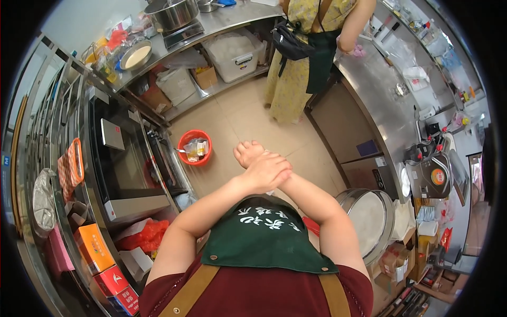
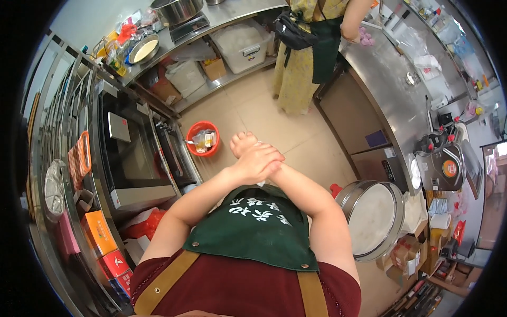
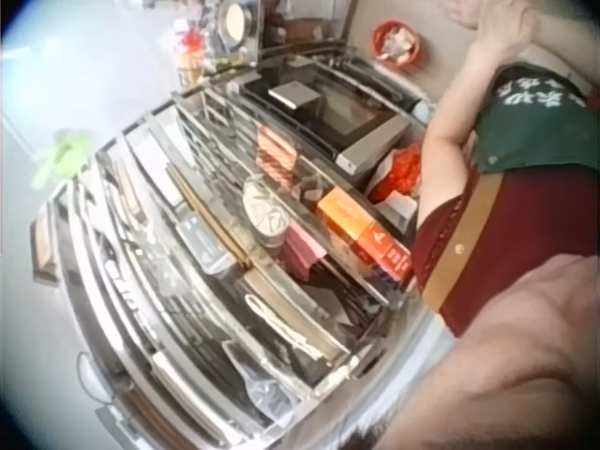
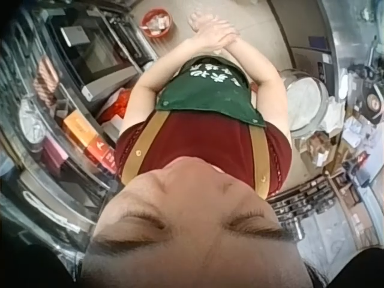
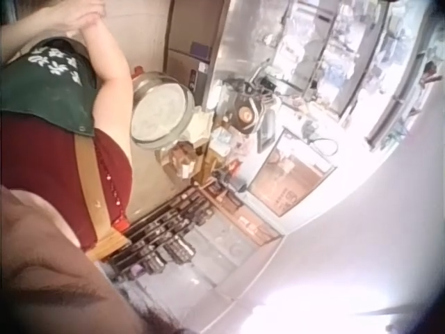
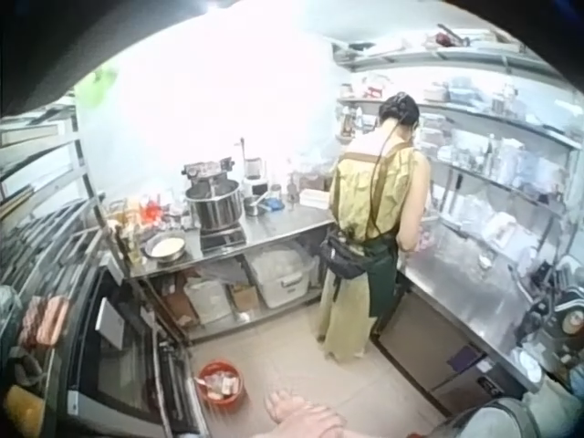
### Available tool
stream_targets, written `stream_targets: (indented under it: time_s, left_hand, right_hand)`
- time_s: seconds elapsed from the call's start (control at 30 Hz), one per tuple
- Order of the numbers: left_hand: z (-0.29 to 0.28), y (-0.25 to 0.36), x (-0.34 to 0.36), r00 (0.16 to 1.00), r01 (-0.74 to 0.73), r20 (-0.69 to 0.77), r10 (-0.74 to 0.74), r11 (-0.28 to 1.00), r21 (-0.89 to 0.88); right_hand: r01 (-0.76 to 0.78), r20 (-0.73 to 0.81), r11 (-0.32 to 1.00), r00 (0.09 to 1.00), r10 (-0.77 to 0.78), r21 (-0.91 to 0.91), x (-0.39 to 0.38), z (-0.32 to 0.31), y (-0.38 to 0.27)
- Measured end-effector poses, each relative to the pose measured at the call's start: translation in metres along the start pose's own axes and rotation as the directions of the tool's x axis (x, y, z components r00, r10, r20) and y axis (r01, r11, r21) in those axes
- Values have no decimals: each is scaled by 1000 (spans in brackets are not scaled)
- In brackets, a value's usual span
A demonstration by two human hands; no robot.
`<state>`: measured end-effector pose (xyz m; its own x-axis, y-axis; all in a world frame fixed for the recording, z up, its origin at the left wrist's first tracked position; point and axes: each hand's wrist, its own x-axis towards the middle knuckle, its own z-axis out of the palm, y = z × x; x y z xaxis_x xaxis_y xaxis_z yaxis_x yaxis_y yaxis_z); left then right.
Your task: Preparing dough and placing it in a steaming tray.
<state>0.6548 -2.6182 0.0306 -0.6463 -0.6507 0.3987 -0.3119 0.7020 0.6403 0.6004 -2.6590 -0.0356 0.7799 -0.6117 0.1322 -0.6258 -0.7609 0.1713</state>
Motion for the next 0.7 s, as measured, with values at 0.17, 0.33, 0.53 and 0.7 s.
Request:
stream_targets:
  time_s: [0.17,0.33,0.53,0.7]
  left_hand:
    - [-49,-22,-3,909,127,-406,-98,991,45]
    - [-8,-46,-32,995,71,-86,-44,940,335]
    - [-28,-84,-51,735,273,-338,-588,712,-647]
    - [3,-132,-128,136,248,-112,-984,143,-958]
  right_hand:
    - [109,-445,922,892,74,372,-15,16,12]
    - [15,-297,986,954,35,164,-24,-9,0]
    - [8,-85,961,996,17,276,-34,-66,6]
    - [-283,205,859,955,213,427,-102,-26,13]
